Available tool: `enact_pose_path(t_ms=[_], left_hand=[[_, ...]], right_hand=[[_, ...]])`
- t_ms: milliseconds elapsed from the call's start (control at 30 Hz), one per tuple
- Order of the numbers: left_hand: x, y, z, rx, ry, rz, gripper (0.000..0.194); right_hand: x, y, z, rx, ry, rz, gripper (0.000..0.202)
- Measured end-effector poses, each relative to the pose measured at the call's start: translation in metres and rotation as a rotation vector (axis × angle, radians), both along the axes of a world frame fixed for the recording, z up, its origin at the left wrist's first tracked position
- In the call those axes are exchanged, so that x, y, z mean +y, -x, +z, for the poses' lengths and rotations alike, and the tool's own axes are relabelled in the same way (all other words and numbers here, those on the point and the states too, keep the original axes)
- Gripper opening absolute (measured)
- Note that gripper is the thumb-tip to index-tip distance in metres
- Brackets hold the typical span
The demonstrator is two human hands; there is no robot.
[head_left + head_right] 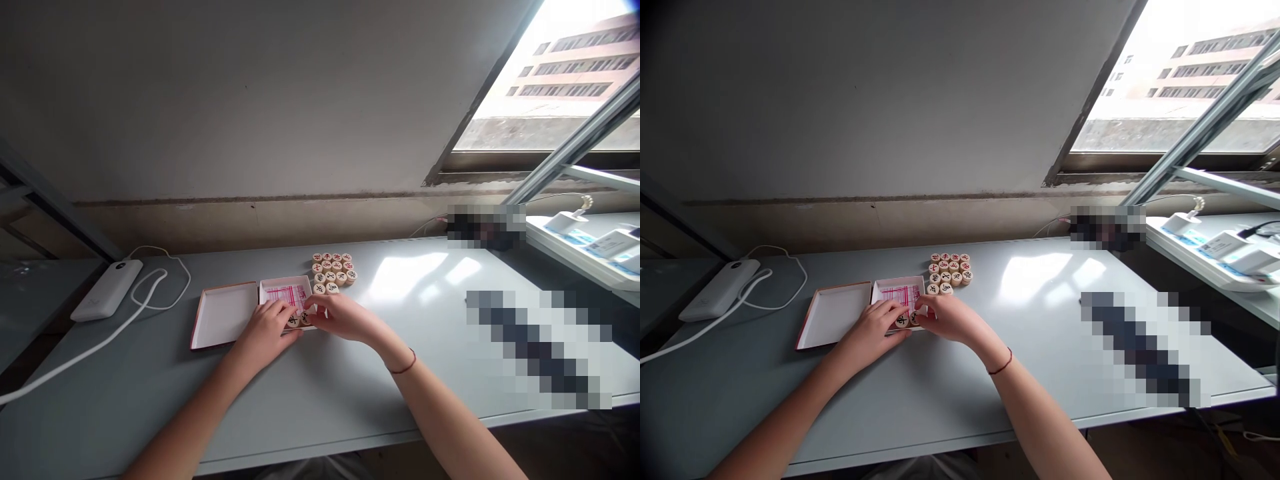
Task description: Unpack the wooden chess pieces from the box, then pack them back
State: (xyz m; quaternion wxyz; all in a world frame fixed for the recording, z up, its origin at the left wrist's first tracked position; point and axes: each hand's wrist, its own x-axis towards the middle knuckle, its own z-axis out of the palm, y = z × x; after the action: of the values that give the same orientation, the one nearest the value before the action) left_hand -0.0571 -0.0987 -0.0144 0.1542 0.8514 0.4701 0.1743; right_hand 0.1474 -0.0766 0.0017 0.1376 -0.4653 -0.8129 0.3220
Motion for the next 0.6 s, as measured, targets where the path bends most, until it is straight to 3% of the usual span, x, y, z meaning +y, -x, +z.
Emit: enact_pose_path(t_ms=[167,433,600], left_hand=[[0.001,0.002,-0.001,0.116,-0.013,0.023,0.019],[0.000,0.004,0.000,-0.009,0.076,-0.014,0.022],[-0.001,0.000,0.011,-0.172,0.085,0.021,0.014]], right_hand=[[0.000,0.001,0.002,-0.018,-0.014,-0.010,0.019],[0.001,0.002,-0.001,0.001,-0.003,-0.024,0.013],[-0.001,0.003,0.008,0.130,-0.040,-0.001,0.013]])
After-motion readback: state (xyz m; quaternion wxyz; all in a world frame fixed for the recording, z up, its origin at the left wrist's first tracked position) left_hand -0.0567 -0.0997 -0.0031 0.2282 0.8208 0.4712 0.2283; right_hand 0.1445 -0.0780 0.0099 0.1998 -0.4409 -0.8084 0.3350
